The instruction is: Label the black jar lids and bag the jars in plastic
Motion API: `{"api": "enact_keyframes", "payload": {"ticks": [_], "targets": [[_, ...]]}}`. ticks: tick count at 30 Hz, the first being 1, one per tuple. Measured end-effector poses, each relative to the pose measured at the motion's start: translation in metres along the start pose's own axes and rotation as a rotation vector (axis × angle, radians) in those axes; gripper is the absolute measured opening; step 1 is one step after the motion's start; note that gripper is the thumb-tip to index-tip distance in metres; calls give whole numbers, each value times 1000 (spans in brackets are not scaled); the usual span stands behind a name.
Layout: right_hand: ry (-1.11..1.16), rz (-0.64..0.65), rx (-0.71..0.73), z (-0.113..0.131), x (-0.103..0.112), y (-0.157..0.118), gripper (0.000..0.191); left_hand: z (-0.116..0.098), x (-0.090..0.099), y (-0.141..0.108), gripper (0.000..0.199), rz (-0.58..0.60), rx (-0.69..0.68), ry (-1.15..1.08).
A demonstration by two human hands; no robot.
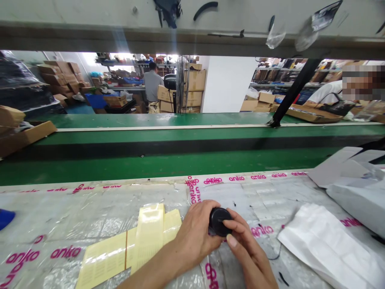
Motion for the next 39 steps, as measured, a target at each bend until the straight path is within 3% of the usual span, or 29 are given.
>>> {"api": "enact_keyframes", "payload": {"ticks": [28,32,39], "targets": [[36,-12,-13,-11,3,1,29,-7,3,1,50,31,54,14],[35,-44,-12,-16,1,0,31,-5,1,0,52,14,30,15],[6,-245,72,-8,-13,-2,35,-3,-1,0,53,2,24,15]]}}
Point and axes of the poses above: each hand's wrist, its own y-axis towards the middle knuckle, its own x-axis out of the back of the hand, z = x × y, the point moved 2 cm from there along y, towards the middle knuckle, and after that the axes turned 1 degree about z, right-handed, at the moved point
